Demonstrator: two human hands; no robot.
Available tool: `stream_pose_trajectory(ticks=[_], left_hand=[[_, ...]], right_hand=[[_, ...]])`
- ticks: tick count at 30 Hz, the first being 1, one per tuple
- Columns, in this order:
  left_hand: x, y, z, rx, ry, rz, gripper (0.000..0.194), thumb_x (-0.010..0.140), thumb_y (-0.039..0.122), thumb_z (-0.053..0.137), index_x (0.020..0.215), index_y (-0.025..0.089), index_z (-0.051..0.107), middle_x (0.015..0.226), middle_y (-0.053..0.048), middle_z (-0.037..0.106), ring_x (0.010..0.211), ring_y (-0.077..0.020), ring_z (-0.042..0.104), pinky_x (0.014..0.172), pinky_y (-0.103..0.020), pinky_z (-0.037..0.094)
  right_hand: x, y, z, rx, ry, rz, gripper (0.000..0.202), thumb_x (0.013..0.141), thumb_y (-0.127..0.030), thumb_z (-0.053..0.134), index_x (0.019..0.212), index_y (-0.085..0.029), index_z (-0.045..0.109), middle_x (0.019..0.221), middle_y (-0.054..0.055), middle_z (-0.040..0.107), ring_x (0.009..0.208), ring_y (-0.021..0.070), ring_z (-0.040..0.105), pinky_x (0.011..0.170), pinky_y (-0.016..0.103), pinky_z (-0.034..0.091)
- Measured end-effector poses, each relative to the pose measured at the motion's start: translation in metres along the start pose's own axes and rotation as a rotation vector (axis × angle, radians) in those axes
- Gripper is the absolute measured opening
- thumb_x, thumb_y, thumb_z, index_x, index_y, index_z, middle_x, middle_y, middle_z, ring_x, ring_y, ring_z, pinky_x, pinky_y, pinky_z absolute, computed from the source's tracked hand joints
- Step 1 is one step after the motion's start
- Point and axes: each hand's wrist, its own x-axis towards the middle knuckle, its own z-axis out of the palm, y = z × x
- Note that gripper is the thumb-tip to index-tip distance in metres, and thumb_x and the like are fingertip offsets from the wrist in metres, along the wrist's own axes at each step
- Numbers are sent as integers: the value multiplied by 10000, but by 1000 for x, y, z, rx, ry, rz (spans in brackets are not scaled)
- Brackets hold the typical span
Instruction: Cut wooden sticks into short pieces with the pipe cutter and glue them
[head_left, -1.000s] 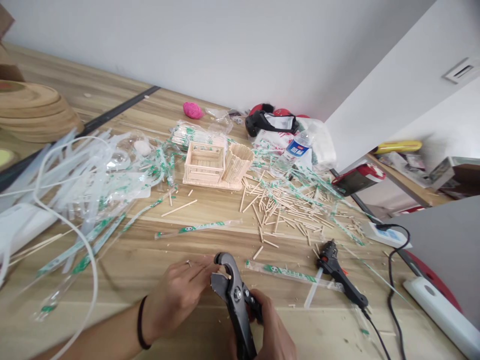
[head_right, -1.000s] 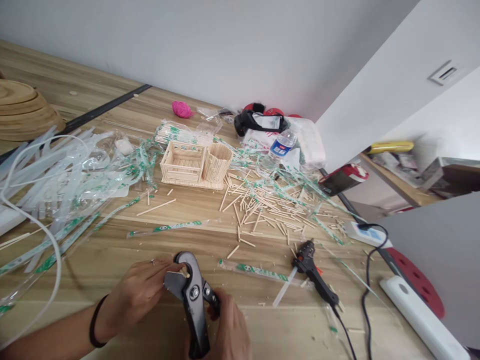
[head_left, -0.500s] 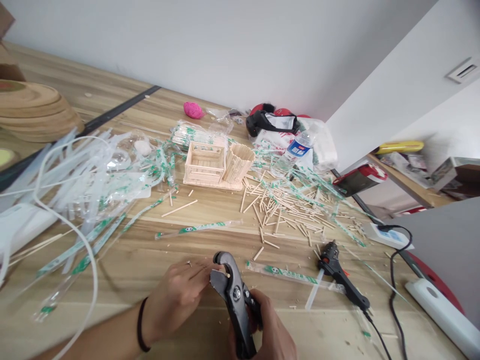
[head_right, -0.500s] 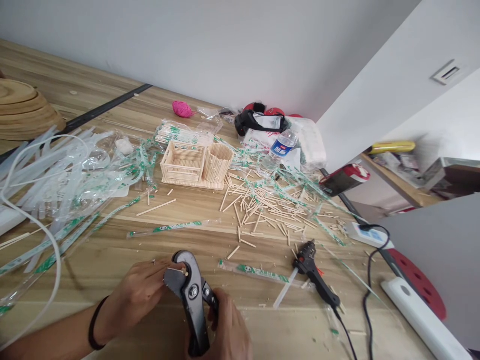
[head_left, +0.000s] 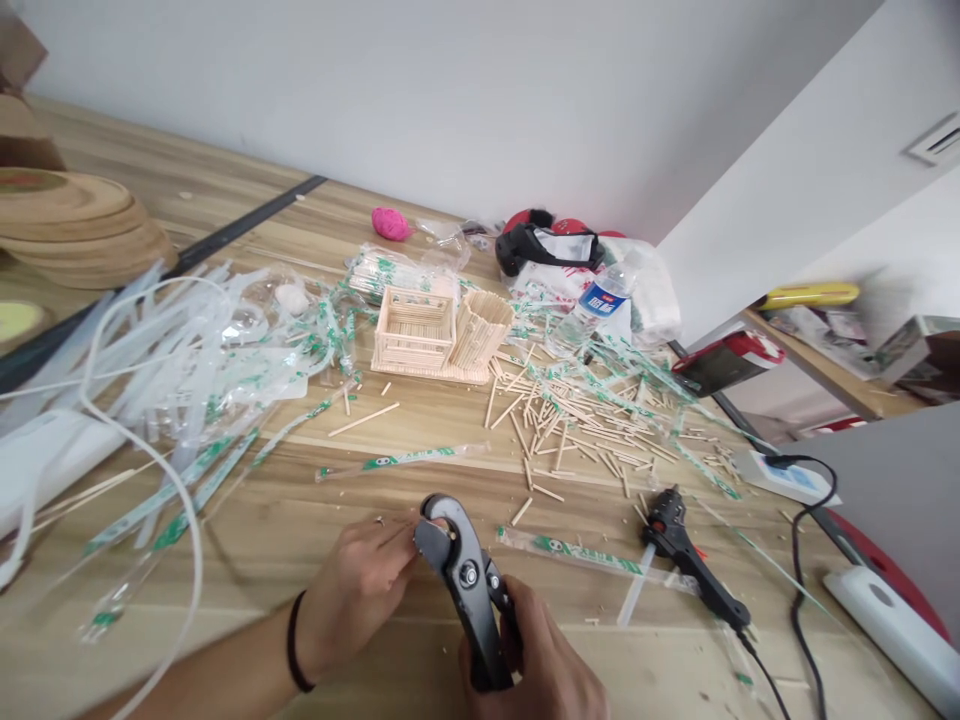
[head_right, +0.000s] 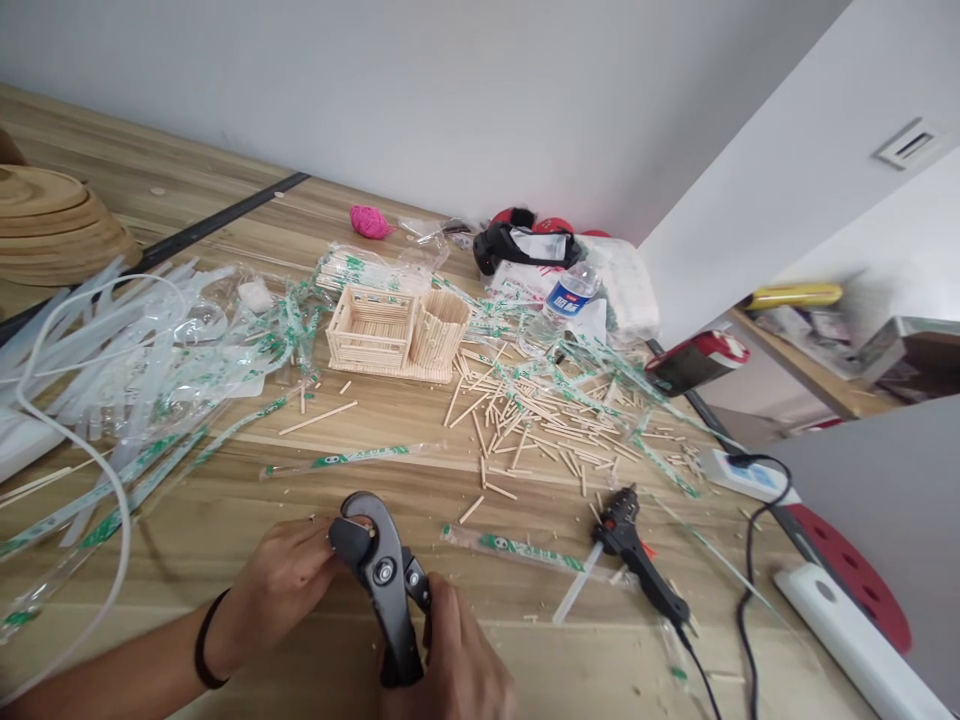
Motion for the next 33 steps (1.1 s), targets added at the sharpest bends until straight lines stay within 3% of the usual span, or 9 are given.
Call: stream_pose_trajectory(ticks=[7,13,18,23,33], left_hand=[[2,1,0,5,-6,-78,298,867,33,383,751,180,615,533,8,627,448,-131,590,455,-206,458],[3,1,3,30,9,-80,313,899,70,369,724,177,605,539,2,635,466,-133,612,465,-208,450],[5,1,2,17,16,-135,320,907,98,364,704,184,597,549,6,647,473,-128,617,463,-206,447],[6,0,0,41,41,-143,327,888,82,370,674,190,594,513,15,627,444,-125,602,449,-203,450],[8,2,4,102,58,-152,331,901,97,367,710,178,624,530,-3,666,425,-133,616,432,-205,447]], right_hand=[[11,6,0,51,-24,-83,196,706,-197,451,848,-253,575,545,-41,634,453,166,627,431,250,409],[25,16,-8,-65,-74,-155,273,745,-251,478,997,-265,583,770,-12,710,589,188,675,432,255,419],[22,10,-5,-123,8,-168,323,825,-319,497,1123,-218,569,893,47,718,741,221,680,522,278,459],[24,13,6,75,25,-201,292,789,-236,491,1065,-197,579,825,36,703,692,183,658,584,253,462],[60,28,1,-16,-56,-366,148,773,-305,487,826,-203,580,629,1,627,535,160,589,512,240,336]])
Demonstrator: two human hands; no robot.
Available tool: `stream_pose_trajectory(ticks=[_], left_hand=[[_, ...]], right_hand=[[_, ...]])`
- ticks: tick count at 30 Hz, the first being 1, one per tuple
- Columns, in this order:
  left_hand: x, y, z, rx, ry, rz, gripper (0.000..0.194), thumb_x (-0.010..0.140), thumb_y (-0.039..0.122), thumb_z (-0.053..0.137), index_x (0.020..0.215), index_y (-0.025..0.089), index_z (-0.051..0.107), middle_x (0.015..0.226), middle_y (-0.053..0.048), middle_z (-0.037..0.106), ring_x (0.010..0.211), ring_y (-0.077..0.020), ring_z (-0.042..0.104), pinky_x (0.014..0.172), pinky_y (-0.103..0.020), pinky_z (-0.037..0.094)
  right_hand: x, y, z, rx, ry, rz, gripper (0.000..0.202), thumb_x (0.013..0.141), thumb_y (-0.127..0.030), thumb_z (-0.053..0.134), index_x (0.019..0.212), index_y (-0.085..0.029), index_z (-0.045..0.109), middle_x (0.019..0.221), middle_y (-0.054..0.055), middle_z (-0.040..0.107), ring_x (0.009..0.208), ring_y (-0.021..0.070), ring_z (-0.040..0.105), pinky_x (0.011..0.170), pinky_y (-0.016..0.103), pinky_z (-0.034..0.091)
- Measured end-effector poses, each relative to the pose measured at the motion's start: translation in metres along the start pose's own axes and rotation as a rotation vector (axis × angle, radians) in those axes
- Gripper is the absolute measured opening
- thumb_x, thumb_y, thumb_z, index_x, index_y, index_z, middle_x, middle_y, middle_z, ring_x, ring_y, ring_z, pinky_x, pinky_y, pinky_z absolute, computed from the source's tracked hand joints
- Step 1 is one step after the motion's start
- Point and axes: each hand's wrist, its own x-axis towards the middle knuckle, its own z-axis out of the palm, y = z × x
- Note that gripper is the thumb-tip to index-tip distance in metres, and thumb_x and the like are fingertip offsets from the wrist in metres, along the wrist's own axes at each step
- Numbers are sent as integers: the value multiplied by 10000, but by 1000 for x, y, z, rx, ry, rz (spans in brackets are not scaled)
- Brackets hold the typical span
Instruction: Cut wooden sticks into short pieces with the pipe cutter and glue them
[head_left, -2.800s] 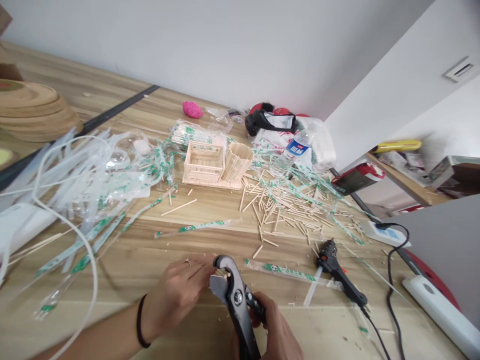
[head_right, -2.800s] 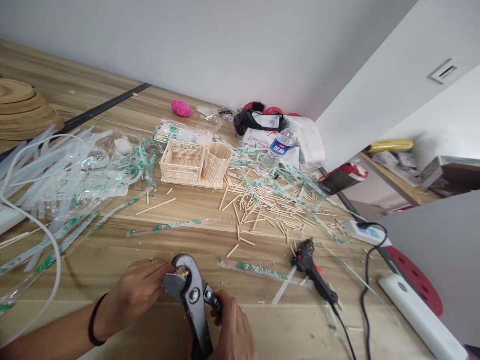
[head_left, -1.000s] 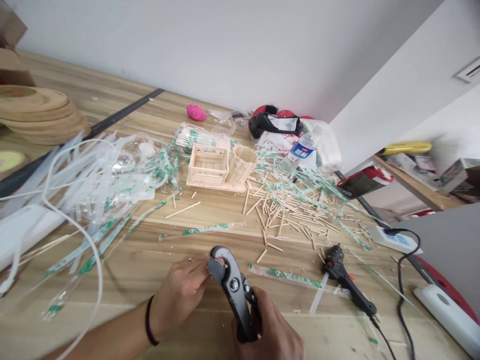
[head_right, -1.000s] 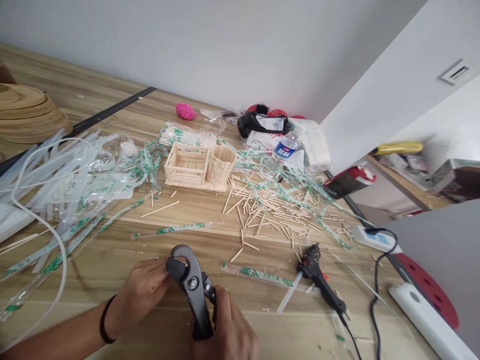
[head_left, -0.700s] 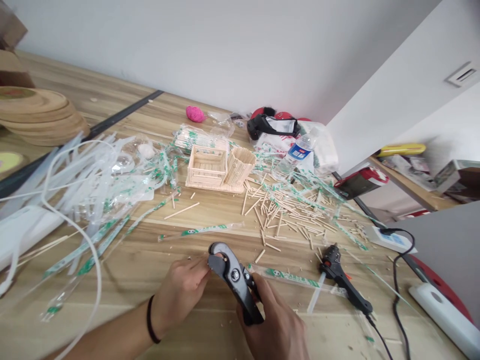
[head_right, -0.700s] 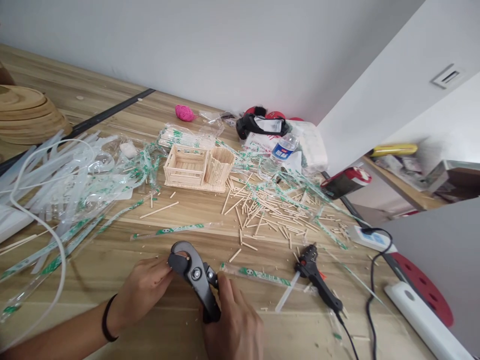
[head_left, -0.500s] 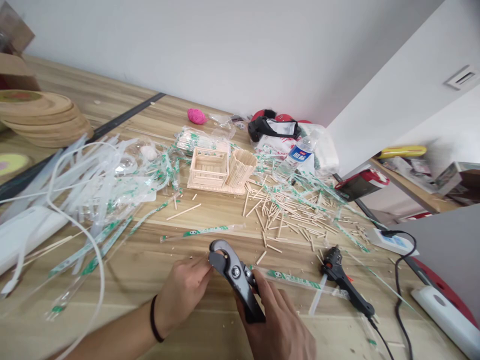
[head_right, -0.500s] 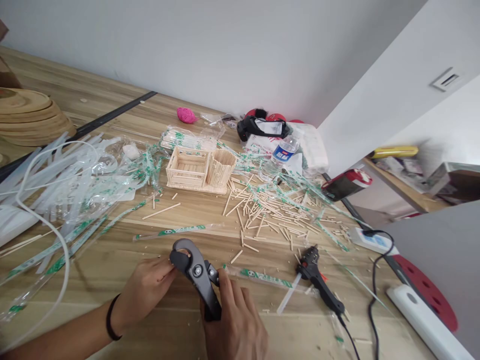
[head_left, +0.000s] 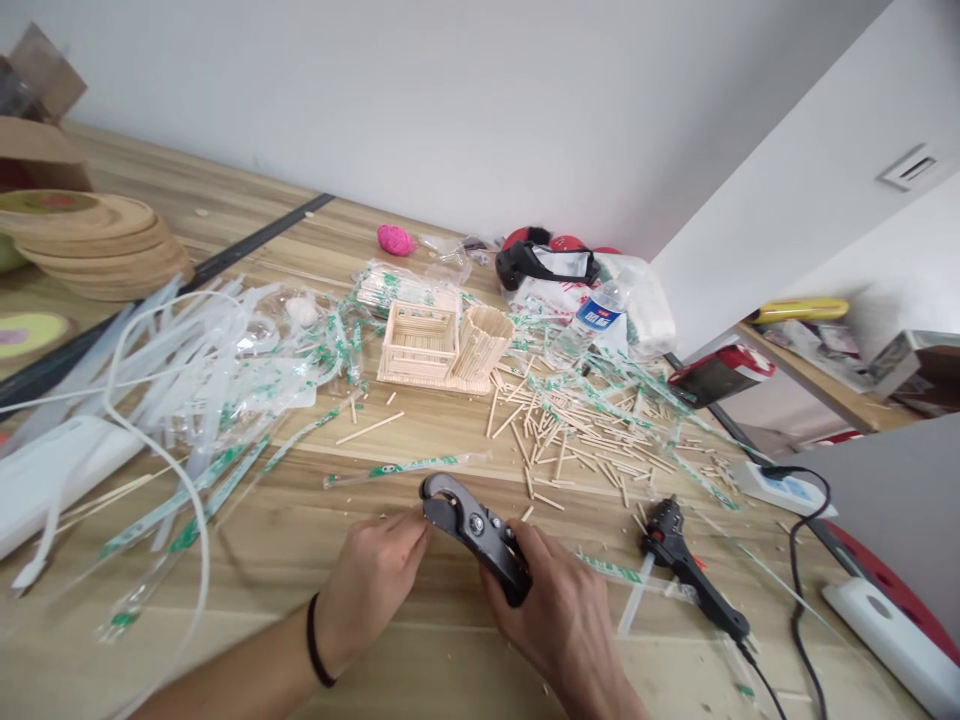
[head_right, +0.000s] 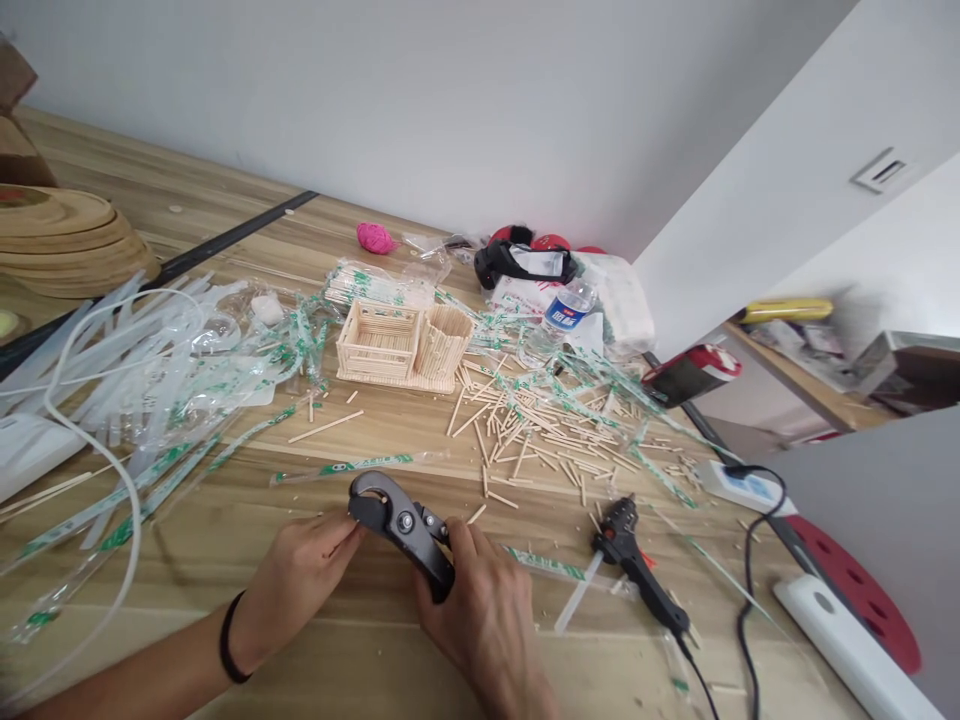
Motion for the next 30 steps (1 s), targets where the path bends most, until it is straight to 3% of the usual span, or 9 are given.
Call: stream_pose_trajectory(ticks=[3,6,10,15,20,25,30], left_hand=[[-1,-2,1,-35,-5,-33,320,911,126,374,765,166,656,576,-20,694,458,-137,634,461,-207,460],[-1,-2,2,-199,-91,-116,292,917,183,408,833,148,686,678,-36,731,574,-153,674,543,-212,489],[2,1,1,-591,-294,-467,282,876,293,516,734,150,713,705,-12,742,661,-170,674,575,-213,494],[7,-3,0,-1128,-406,-832,199,774,324,658,820,142,724,779,-50,764,749,-186,688,659,-253,516],[13,-7,-4,-1422,-330,-1130,180,719,282,742,831,143,721,805,-53,760,781,-175,696,661,-241,543],[17,-7,-9,-1505,-224,-1265,171,651,229,802,789,153,735,821,-46,766,804,-171,706,687,-213,555],[17,-3,-10,-1509,-239,-1297,154,680,224,783,803,143,738,814,-53,767,792,-167,704,659,-206,562]], right_hand=[[1,4,4,7,10,-41,149,793,-278,451,713,-211,557,541,-11,589,461,139,549,478,227,286],[5,5,6,70,-79,54,190,808,-310,468,667,-215,551,486,-33,549,412,123,511,459,221,257],[16,5,5,304,-202,313,231,802,-370,494,639,-208,518,493,-48,486,443,118,463,459,212,275],[23,7,6,646,-190,510,308,824,-442,482,652,-188,500,524,-41,440,497,119,423,472,223,302],[25,7,-1,961,-331,619,313,757,-480,589,767,-170,550,544,-42,463,486,111,405,466,229,320],[25,4,-10,1099,-457,530,324,657,-411,727,796,-174,554,652,-35,484,569,100,417,512,208,336],[22,-3,-9,1110,-521,423,301,680,-341,734,835,-193,521,673,-48,484,579,94,429,520,197,352]])
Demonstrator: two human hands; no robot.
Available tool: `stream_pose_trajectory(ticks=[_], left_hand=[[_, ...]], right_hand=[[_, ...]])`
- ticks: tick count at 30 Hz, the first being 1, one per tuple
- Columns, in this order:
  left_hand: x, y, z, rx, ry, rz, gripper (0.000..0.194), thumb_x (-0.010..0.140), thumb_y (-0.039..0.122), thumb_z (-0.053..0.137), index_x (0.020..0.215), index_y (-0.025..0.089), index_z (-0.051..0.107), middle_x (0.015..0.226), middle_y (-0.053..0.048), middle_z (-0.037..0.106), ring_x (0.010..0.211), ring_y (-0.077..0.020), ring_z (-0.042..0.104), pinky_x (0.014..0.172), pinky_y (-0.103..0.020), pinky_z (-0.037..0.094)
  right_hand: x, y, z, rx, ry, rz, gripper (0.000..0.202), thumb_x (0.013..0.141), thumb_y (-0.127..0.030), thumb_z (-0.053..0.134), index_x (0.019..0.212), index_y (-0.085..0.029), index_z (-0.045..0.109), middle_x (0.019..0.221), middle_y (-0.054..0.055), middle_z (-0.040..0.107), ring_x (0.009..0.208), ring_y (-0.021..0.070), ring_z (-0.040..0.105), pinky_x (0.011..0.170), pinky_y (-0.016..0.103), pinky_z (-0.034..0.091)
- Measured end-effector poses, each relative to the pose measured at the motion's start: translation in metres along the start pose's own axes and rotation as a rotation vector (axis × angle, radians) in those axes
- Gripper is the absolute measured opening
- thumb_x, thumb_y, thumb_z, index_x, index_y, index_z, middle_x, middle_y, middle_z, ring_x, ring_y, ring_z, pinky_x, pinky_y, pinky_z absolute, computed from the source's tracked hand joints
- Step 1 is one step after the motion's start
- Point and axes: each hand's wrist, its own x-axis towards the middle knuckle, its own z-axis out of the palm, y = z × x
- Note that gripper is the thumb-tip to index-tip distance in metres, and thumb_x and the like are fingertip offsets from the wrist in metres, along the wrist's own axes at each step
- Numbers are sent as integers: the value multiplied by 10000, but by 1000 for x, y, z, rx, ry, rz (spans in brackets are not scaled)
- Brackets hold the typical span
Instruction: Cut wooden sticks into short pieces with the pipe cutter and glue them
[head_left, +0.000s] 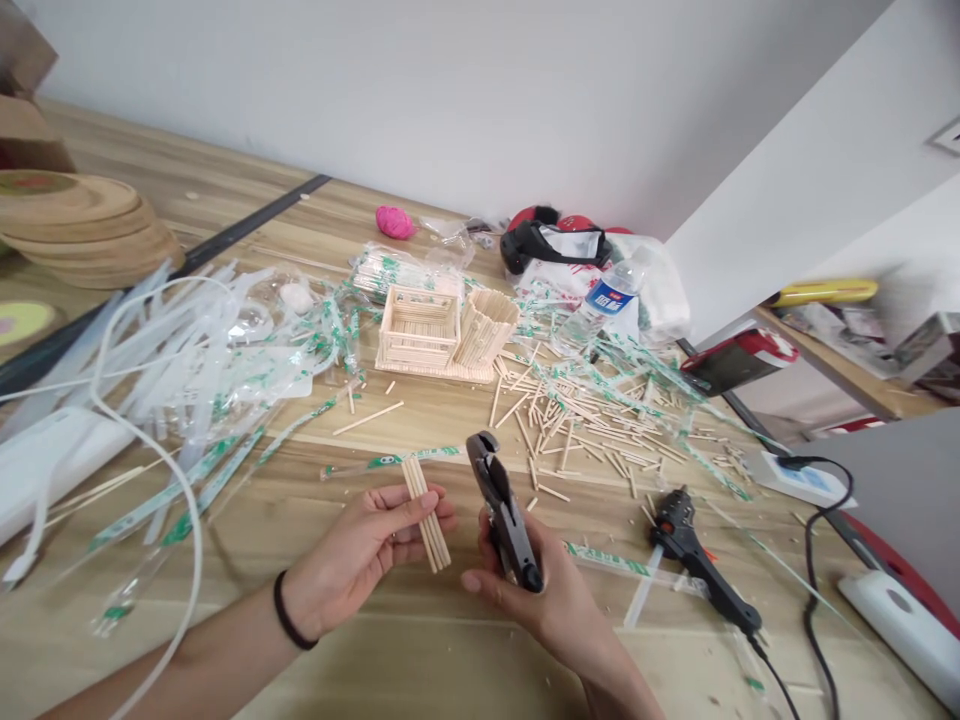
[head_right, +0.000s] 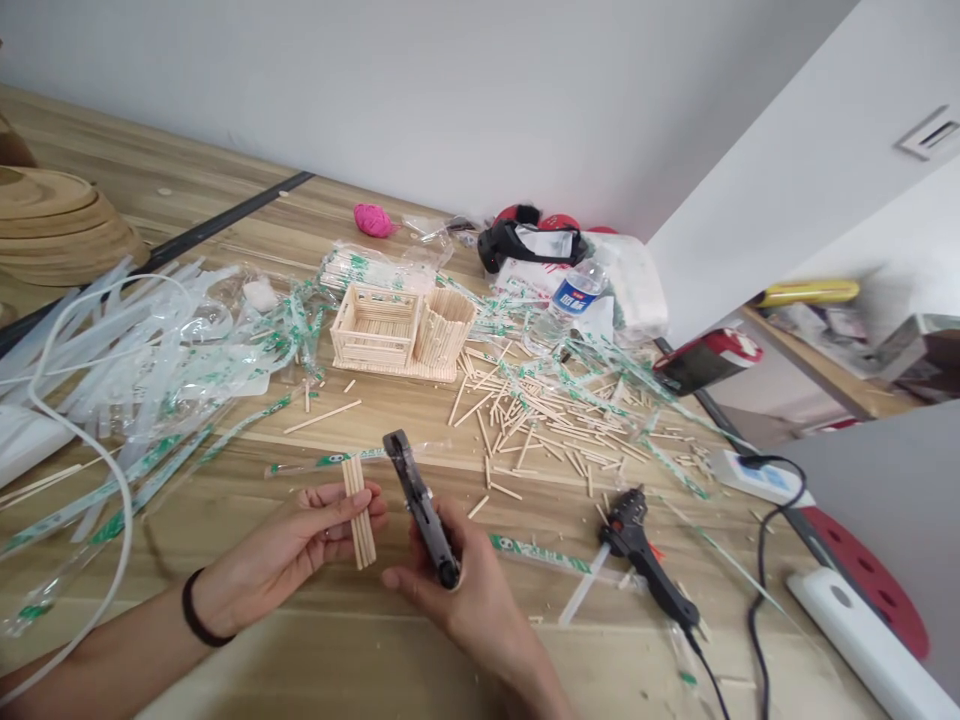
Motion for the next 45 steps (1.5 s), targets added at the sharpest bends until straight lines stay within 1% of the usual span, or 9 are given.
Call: stream_pose_trajectory(ticks=[8,16,19,24,30,34,37,41,45], left_hand=[[-1,-5,1,47,-59,8,114,768,211,705,822,112,725,807,-69,750,736,-152,677,663,-247,568],[-2,-6,0,50,-95,24,133,746,227,721,844,139,735,815,-66,756,707,-154,669,660,-267,559],[-2,-6,-1,154,-89,123,142,745,278,715,820,163,751,770,-36,758,703,-152,665,667,-244,538],[3,-8,-8,585,32,435,114,728,296,708,779,217,774,793,0,771,792,-196,680,730,-242,511],[4,-15,-12,894,-65,533,193,823,309,598,871,228,767,891,-2,773,829,-211,692,738,-250,514],[0,-12,-6,981,-89,573,213,838,318,575,892,247,768,880,9,775,797,-219,697,703,-256,510],[-3,-10,-3,1019,-138,569,221,855,267,555,952,291,753,944,15,766,852,-220,696,762,-253,491],[-5,-11,-2,1004,-238,565,297,867,216,526,1085,342,683,1070,17,727,937,-221,679,831,-260,467],[-6,-12,0,1011,-214,598,287,842,199,558,1051,332,705,920,3,768,815,-217,695,729,-246,479]], right_hand=[[0,0,7,-117,1,-148,245,734,-320,701,872,-218,526,685,-52,487,580,96,434,515,191,359],[-2,4,6,-247,4,-147,223,759,-295,665,912,-219,523,727,-41,535,608,112,462,544,205,362],[-3,3,4,-316,-5,-164,281,734,-274,680,970,-219,537,794,-22,584,679,139,507,598,223,376],[-3,2,1,-364,49,-164,300,739,-346,680,965,-217,531,766,-27,583,655,139,510,588,227,370],[-4,9,-2,-253,160,-149,251,789,-373,626,919,-213,484,692,-47,481,623,125,476,578,229,380],[-5,10,-2,-203,171,-160,224,800,-346,624,909,-211,481,701,-44,489,633,122,484,595,236,393],[-6,6,1,-128,182,-204,215,796,-325,638,905,-213,490,748,-28,521,685,133,517,642,248,420],[-8,-2,7,6,142,-273,226,781,-275,663,928,-230,499,906,14,585,724,137,529,688,269,447],[-10,-5,14,84,69,-304,217,783,-213,656,943,-248,513,951,9,609,759,134,544,713,261,456]])
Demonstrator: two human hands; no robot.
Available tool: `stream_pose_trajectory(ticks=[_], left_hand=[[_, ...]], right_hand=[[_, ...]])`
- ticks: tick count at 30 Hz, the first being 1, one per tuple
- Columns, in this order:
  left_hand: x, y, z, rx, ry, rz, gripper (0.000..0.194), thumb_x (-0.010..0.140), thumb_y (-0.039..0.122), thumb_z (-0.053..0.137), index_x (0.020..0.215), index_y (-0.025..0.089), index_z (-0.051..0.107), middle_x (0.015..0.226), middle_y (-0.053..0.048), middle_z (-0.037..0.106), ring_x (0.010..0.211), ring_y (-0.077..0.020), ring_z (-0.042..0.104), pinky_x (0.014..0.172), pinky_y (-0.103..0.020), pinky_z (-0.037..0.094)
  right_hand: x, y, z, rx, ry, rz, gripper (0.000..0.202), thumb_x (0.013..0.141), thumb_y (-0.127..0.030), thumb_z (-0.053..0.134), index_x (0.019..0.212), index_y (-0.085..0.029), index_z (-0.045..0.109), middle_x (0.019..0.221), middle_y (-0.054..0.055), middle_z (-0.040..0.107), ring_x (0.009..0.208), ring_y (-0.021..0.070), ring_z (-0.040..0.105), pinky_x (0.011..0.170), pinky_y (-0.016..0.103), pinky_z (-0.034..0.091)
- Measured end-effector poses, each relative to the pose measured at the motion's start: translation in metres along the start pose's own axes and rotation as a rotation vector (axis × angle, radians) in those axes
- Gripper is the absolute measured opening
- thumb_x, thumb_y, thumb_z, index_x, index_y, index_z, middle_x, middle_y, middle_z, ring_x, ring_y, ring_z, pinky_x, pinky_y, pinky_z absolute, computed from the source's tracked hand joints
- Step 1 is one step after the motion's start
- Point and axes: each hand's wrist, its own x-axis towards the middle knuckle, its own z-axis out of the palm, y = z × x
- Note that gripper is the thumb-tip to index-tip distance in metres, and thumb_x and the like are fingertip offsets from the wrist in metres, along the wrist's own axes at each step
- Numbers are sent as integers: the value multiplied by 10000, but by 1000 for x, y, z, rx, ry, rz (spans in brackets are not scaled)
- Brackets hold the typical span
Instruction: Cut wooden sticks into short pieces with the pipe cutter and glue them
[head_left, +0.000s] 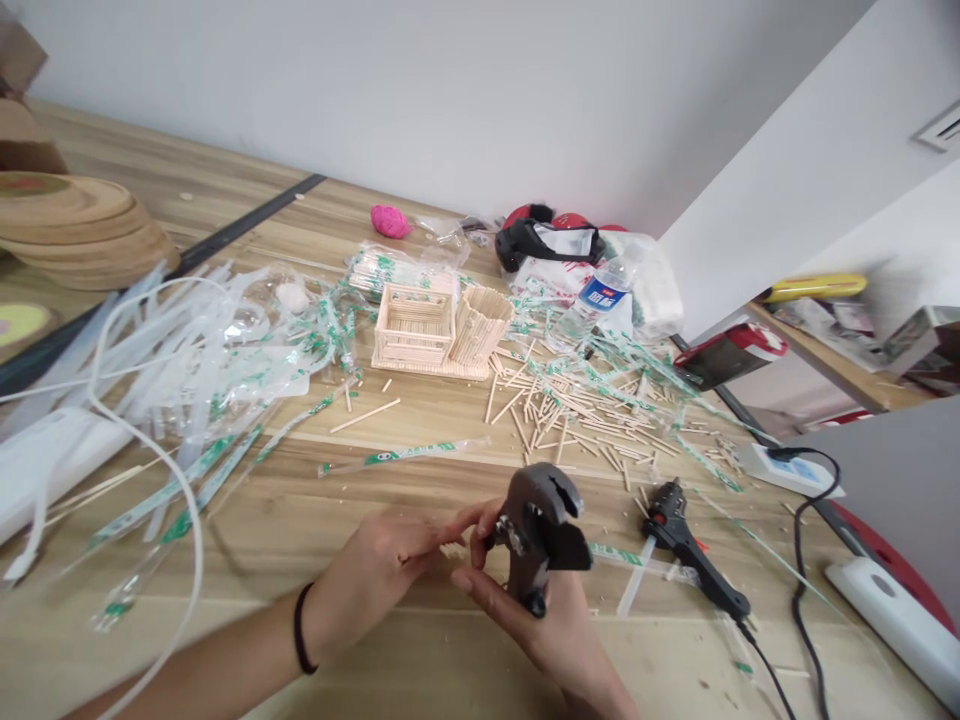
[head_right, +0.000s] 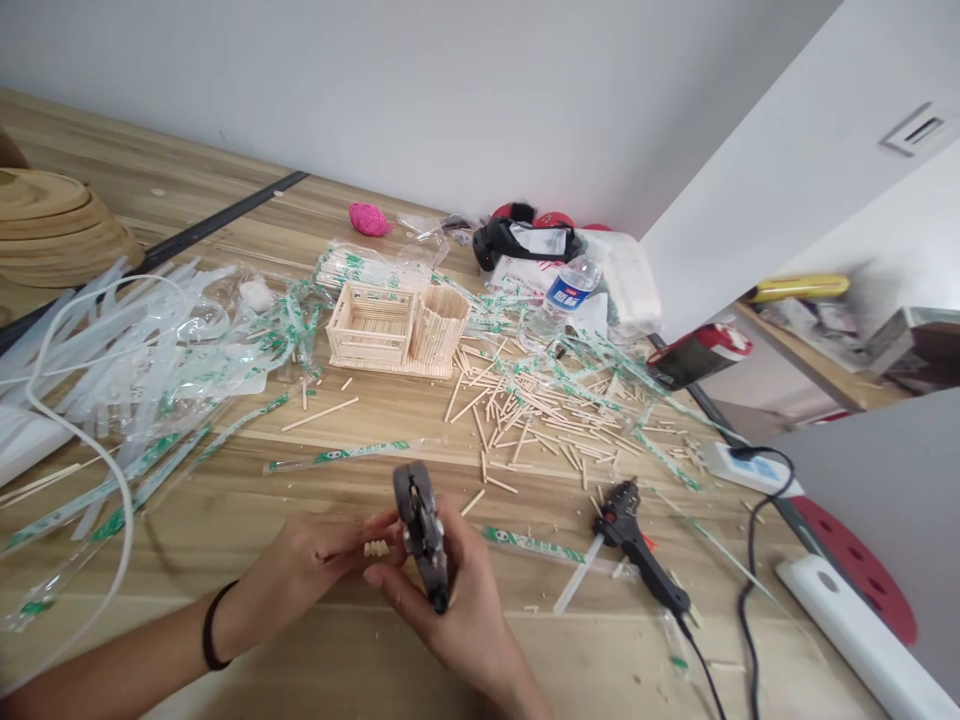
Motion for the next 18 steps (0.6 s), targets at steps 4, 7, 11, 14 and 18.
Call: stream_pose_trajectory(ticks=[4,7,11,14,18], left_hand=[[-2,-1,0,105,-21,68,226,862,227,546,904,285,760,802,-21,768,714,-199,677,661,-230,450],[-2,-2,0,191,-13,89,241,868,221,535,816,254,768,695,-37,744,625,-185,646,591,-227,427],[-2,-2,1,179,-3,87,232,853,231,554,755,253,763,628,-33,716,575,-181,622,569,-230,426],[-2,-2,1,112,2,78,214,848,222,558,841,279,764,704,-29,742,645,-200,642,631,-244,440],[-1,-5,-1,61,-8,69,270,846,176,544,978,312,736,879,-16,767,760,-210,663,721,-247,447]], right_hand=[[-1,6,3,-73,27,23,201,753,-160,666,877,-232,525,824,-11,617,746,146,566,691,255,447],[-1,10,2,-128,83,23,197,703,-133,679,799,-221,532,745,-15,616,699,155,584,632,249,444],[-1,11,1,-146,118,22,187,658,-147,697,731,-217,540,701,-7,624,653,169,605,594,258,455],[0,10,2,-121,126,67,166,668,-200,695,729,-216,542,691,0,633,655,180,612,592,266,466],[2,10,3,-124,128,72,171,669,-234,702,729,-212,543,708,12,647,676,183,613,607,268,472]])
